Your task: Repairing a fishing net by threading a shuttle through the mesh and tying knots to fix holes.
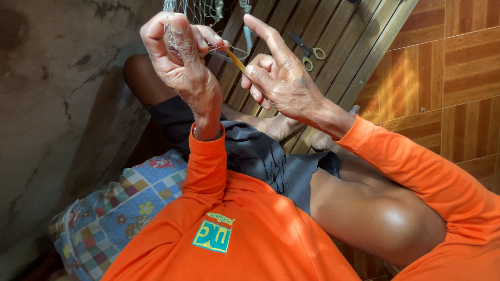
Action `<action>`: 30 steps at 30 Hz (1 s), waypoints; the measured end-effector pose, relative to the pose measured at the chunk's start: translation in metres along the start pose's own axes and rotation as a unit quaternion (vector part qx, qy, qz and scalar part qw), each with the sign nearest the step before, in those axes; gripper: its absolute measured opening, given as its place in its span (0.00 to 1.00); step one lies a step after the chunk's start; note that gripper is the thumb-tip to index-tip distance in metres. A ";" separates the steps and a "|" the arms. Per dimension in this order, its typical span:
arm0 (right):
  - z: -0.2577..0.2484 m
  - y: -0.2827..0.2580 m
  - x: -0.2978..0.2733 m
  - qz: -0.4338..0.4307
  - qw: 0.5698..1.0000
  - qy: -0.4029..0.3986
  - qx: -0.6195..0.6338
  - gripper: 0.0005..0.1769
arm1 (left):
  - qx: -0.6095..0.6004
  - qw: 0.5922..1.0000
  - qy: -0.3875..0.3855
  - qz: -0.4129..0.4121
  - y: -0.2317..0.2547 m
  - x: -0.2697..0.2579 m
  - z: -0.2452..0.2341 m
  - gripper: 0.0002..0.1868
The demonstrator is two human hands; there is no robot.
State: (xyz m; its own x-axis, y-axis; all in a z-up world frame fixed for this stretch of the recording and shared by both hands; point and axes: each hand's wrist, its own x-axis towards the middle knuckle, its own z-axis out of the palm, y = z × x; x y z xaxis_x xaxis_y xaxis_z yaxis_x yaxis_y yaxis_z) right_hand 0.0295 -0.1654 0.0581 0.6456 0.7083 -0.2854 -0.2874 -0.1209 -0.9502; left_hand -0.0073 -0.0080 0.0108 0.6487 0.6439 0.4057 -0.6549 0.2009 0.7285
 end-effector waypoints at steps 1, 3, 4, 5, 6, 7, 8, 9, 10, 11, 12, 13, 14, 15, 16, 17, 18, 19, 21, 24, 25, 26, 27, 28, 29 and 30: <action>0.001 0.002 0.000 0.002 1.000 0.000 0.027 0.38 | 0.006 1.000 0.001 -0.004 0.000 0.000 0.000 0.07; 0.001 0.005 0.001 0.003 0.999 0.001 0.054 0.37 | 0.010 1.000 0.001 -0.008 -0.001 -0.001 0.000 0.08; 0.001 0.006 0.001 -0.007 0.999 0.001 0.053 0.36 | 0.000 1.000 0.006 -0.017 0.000 -0.001 0.000 0.07; 0.001 0.007 0.001 -0.017 0.998 0.001 0.052 0.35 | -0.011 1.000 0.011 -0.026 0.000 -0.002 -0.001 0.06; 0.001 0.008 0.002 -0.018 0.998 0.002 0.052 0.35 | -0.011 1.000 0.011 -0.026 0.000 -0.002 -0.001 0.06; 0.001 0.008 0.003 -0.026 0.998 0.009 0.062 0.34 | -0.019 0.999 0.012 -0.031 0.001 -0.002 -0.001 0.07; 0.001 0.009 0.004 -0.035 0.997 0.017 0.072 0.32 | -0.028 0.999 0.014 -0.035 0.001 -0.002 -0.001 0.07; 0.002 0.005 0.004 -0.035 0.997 0.017 0.072 0.32 | -0.028 0.999 0.014 -0.035 0.001 -0.001 -0.001 0.07; 0.002 0.002 0.004 -0.018 0.991 0.031 0.125 0.28 | -0.037 0.999 0.015 -0.037 0.001 -0.001 -0.001 0.06; 0.003 -0.001 0.004 -0.002 0.983 0.046 0.178 0.26 | -0.046 0.998 0.015 -0.038 0.001 0.000 0.000 0.06; 0.001 0.001 0.004 -0.001 0.983 0.045 0.177 0.26 | -0.046 0.998 0.017 -0.037 -0.001 -0.002 -0.001 0.06; -0.001 0.002 0.004 -0.004 0.979 0.040 0.200 0.26 | -0.057 0.997 0.025 -0.050 -0.002 -0.003 -0.002 0.07; -0.003 0.004 0.004 -0.006 0.974 0.037 0.221 0.26 | -0.067 0.995 0.033 -0.063 -0.003 -0.004 -0.003 0.07; -0.001 0.006 0.005 -0.005 0.975 0.036 0.220 0.26 | -0.068 0.995 0.034 -0.063 -0.005 -0.004 -0.003 0.07; 0.000 0.007 0.005 -0.036 0.974 0.064 0.217 0.21 | -0.071 0.995 0.029 -0.066 -0.006 -0.005 -0.003 0.07; 0.002 0.009 0.005 -0.066 0.971 0.091 0.212 0.17 | -0.074 0.995 0.024 -0.069 -0.007 -0.005 -0.002 0.07; 0.002 0.007 0.006 -0.065 0.971 0.091 0.211 0.17 | -0.075 0.994 0.025 -0.069 -0.008 -0.006 -0.001 0.07; 0.002 0.006 0.007 -0.085 0.978 0.119 0.151 0.15 | -0.073 0.995 0.019 -0.067 -0.008 -0.007 -0.001 0.07; -0.001 0.002 0.008 -0.104 0.980 0.145 0.089 0.13 | -0.070 0.995 0.015 -0.064 -0.009 -0.007 0.001 0.08; -0.007 -0.006 0.005 -0.084 0.982 0.163 -0.051 0.13 | -0.076 0.994 0.031 -0.078 -0.008 -0.008 0.001 0.09; -0.009 -0.010 0.002 -0.111 0.970 0.182 -0.120 0.13 | -0.075 0.994 0.026 -0.079 -0.009 -0.008 0.000 0.08; -0.011 -0.014 0.000 -0.137 0.952 0.200 -0.188 0.13 | -0.073 0.994 0.021 -0.080 -0.009 -0.008 -0.001 0.08; -0.014 -0.017 -0.003 -0.136 0.952 0.198 -0.189 0.13 | -0.073 0.994 0.023 -0.080 -0.011 -0.008 -0.003 0.08; -0.017 -0.019 -0.006 -0.173 0.944 0.213 -0.184 0.12 | -0.083 0.994 0.018 -0.075 -0.013 -0.008 -0.004 0.08; -0.019 -0.021 -0.008 -0.208 0.934 0.228 -0.178 0.11 | -0.092 0.993 0.014 -0.070 -0.015 -0.008 -0.006 0.08; -0.026 -0.018 -0.008 -0.207 0.935 0.227 -0.179 0.11 | -0.092 0.993 0.015 -0.070 -0.015 -0.008 -0.007 0.08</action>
State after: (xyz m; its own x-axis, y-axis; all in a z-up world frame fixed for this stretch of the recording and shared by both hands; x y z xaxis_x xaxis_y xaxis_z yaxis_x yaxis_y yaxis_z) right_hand 0.0478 -0.1867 0.0744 0.9058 0.3881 0.1702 0.2568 -0.1833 -0.9489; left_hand -0.0051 -0.0112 -0.0071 0.7285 0.6216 0.2878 -0.6203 0.4205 0.6621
